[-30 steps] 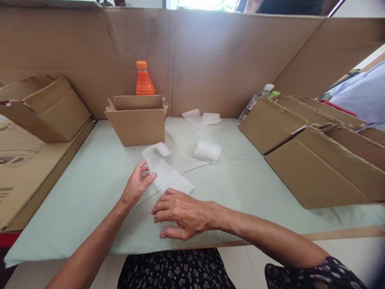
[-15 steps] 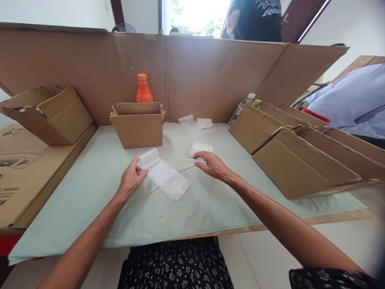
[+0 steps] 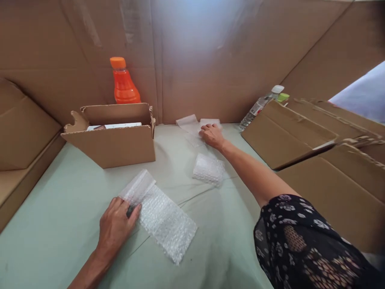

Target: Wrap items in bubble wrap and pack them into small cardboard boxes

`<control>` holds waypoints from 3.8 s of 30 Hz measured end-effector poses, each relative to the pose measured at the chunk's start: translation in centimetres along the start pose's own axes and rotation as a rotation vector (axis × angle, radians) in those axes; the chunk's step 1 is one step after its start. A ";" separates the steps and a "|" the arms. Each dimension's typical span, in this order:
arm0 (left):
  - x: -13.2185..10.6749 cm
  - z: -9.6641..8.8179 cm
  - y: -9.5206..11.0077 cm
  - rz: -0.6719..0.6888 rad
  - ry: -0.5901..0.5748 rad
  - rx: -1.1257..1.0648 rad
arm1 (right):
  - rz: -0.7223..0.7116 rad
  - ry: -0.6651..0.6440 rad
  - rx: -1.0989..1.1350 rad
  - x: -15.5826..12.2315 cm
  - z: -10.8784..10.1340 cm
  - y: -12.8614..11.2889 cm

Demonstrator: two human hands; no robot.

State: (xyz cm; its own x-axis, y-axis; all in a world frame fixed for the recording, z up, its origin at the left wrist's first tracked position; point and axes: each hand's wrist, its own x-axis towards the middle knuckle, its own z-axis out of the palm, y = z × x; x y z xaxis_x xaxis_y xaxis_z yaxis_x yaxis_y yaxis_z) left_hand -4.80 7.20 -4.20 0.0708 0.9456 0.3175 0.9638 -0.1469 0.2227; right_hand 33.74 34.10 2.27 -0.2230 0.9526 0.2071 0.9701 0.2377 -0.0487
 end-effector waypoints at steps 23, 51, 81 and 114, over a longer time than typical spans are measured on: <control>26.3 -3.5 18.8 -0.013 0.018 -0.525 | 0.701 0.503 1.381 -27.9 -2.9 2.6; 4.4 -2.9 8.1 -0.085 -0.380 -0.571 | 0.045 0.029 0.404 -25.7 -4.8 -6.9; -0.9 -6.3 8.5 -0.460 -0.346 -1.380 | 0.182 0.251 1.265 -16.8 -6.2 -12.4; 2.3 -6.1 3.8 0.175 -0.449 -0.837 | -0.329 -0.318 0.694 -24.1 -3.2 -18.1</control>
State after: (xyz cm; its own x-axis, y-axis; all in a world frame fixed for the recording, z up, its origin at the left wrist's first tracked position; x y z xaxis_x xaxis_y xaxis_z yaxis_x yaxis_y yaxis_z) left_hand -2.53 7.00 3.03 0.4553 0.8880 0.0653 0.4467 -0.2912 0.8460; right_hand 21.86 6.23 1.30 -0.6025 0.7973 0.0354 0.5940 0.4776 -0.6473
